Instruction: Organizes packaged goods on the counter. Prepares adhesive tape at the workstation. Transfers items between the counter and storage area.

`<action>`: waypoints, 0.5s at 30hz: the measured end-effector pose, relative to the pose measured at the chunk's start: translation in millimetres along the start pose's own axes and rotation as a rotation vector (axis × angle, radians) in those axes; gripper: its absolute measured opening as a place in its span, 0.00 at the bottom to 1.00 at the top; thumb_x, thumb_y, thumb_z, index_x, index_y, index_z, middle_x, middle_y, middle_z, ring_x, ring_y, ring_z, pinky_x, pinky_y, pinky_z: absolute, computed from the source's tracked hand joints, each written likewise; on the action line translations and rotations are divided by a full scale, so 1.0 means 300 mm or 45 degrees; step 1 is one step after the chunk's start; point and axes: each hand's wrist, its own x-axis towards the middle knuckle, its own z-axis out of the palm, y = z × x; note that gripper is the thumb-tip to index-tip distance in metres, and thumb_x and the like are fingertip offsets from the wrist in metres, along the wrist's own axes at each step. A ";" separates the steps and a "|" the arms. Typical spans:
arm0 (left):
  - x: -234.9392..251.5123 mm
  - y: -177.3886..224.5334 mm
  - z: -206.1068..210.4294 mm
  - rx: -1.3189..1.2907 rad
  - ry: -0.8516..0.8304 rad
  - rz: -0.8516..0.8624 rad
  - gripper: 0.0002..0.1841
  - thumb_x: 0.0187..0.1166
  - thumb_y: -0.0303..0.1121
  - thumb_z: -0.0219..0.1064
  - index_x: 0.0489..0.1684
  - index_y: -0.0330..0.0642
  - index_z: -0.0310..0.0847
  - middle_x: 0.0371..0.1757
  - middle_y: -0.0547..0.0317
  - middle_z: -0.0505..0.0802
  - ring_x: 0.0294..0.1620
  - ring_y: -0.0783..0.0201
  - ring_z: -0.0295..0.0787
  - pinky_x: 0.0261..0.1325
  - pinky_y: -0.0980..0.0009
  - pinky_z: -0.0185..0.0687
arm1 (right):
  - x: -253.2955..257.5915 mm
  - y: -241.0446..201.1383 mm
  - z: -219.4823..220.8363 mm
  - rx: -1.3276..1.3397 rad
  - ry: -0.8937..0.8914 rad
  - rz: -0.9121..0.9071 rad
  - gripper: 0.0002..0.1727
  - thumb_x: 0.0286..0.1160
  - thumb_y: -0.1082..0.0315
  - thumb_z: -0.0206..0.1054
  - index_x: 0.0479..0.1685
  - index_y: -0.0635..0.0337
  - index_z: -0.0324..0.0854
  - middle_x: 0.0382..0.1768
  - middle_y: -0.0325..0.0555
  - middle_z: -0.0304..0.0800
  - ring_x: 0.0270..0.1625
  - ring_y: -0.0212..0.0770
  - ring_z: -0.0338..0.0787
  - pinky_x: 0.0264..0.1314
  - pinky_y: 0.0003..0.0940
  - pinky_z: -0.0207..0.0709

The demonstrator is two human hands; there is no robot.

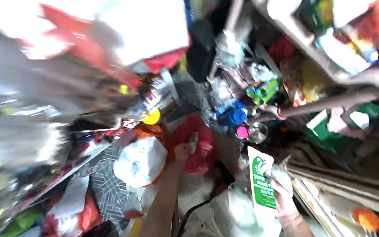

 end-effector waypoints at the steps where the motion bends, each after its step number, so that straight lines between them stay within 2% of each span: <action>1: -0.065 0.020 -0.027 -0.040 0.033 0.108 0.12 0.77 0.32 0.72 0.46 0.30 0.90 0.48 0.41 0.95 0.52 0.50 0.94 0.64 0.51 0.87 | -0.001 -0.003 0.024 -0.084 0.017 -0.045 0.33 0.54 0.51 0.85 0.65 0.44 0.82 0.50 0.41 0.97 0.49 0.40 0.97 0.50 0.43 0.94; 4: -0.252 0.103 -0.104 -0.011 0.014 0.460 0.09 0.77 0.27 0.69 0.42 0.27 0.89 0.51 0.39 0.92 0.56 0.49 0.90 0.68 0.54 0.83 | -0.025 0.003 0.084 -0.310 0.041 -0.101 0.33 0.61 0.60 0.81 0.69 0.51 0.72 0.49 0.42 0.96 0.47 0.37 0.97 0.51 0.37 0.93; 7: -0.424 0.233 -0.201 -0.035 -0.008 0.606 0.10 0.80 0.25 0.64 0.52 0.30 0.87 0.52 0.41 0.93 0.56 0.50 0.91 0.67 0.52 0.84 | -0.066 0.035 0.121 -0.431 0.121 -0.115 0.24 0.72 0.73 0.65 0.69 0.55 0.69 0.47 0.43 0.96 0.45 0.37 0.97 0.49 0.37 0.93; 9: -0.549 0.338 -0.266 -0.068 0.077 0.820 0.11 0.82 0.26 0.62 0.56 0.32 0.85 0.50 0.45 0.95 0.53 0.52 0.94 0.62 0.53 0.87 | -0.098 0.051 0.147 -0.452 0.187 -0.120 0.22 0.78 0.76 0.55 0.71 0.54 0.65 0.47 0.41 0.95 0.44 0.36 0.97 0.47 0.37 0.94; 12: -0.713 0.443 -0.294 -0.149 0.252 1.482 0.10 0.80 0.19 0.63 0.46 0.36 0.92 0.46 0.50 0.96 0.50 0.58 0.95 0.61 0.62 0.90 | -0.187 0.072 0.201 -0.321 0.314 -0.146 0.16 0.81 0.71 0.51 0.65 0.53 0.69 0.42 0.43 0.95 0.40 0.37 0.97 0.40 0.38 0.94; 14: -0.809 0.486 -0.277 -0.155 0.212 1.822 0.13 0.78 0.16 0.62 0.44 0.39 0.94 0.45 0.52 0.97 0.51 0.58 0.94 0.61 0.65 0.88 | -0.283 0.073 0.251 -0.198 0.337 -0.215 0.13 0.83 0.65 0.51 0.59 0.55 0.75 0.41 0.46 0.96 0.40 0.40 0.97 0.39 0.41 0.94; 15: -0.853 0.500 -0.260 -0.173 0.142 1.959 0.13 0.79 0.17 0.63 0.44 0.40 0.94 0.46 0.53 0.97 0.54 0.58 0.94 0.63 0.65 0.87 | -0.334 0.067 0.278 -0.165 0.300 -0.264 0.16 0.86 0.57 0.51 0.58 0.54 0.79 0.43 0.46 0.96 0.43 0.40 0.97 0.43 0.41 0.94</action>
